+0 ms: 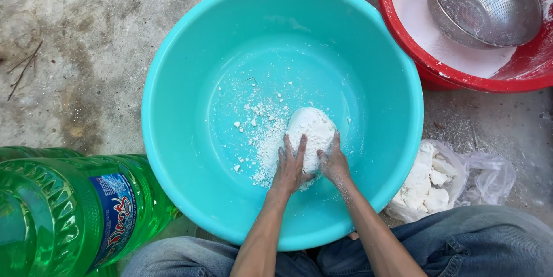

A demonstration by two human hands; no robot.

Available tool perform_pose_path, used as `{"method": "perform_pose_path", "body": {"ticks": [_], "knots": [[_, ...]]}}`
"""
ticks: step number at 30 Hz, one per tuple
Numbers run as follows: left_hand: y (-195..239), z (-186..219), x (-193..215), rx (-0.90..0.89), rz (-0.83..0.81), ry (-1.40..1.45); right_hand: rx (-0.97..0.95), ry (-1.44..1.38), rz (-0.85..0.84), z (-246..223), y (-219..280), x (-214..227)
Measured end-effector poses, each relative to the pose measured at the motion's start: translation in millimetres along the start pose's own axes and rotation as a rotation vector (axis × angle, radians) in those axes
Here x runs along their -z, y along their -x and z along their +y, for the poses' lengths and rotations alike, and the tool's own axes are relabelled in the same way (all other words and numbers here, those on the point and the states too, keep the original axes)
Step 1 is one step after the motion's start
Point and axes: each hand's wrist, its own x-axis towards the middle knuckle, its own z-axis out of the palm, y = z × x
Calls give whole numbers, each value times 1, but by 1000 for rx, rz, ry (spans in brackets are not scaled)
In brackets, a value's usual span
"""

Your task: The person sits on the ground and kneads a large white dough mass in a teal plastic basin, pressing and folding it with both hands. They break off smaller pieces, coat them in white powder in the basin, and set broken chunks on a plastic bag beside them.

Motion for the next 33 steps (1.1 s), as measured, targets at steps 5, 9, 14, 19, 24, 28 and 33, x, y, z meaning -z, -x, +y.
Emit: {"method": "perform_pose_path", "body": {"ticks": [5, 9, 14, 19, 24, 28, 33], "knots": [[-3, -21, -18, -99, 43, 58, -24, -63, -18, -17, 16, 12], [-6, -5, -21, -79, 61, -12, -91, -25, -26, -9, 4, 9], [-1, 25, -4, 105, 79, 45, -82, -40, 12, -19, 17, 15], [-2, 13, -5, 57, 71, 85, -42, -32, 25, -9, 14, 9], [-7, 6, -6, 32, 77, 74, -46, -14, 23, -16, 13, 14], [-7, 2, -2, 22, 51, 94, -40, -8, 27, -13, 10, 11], [-8, 4, 5, 35, 15, 106, -36, -35, 25, -15, 10, 14]]}}
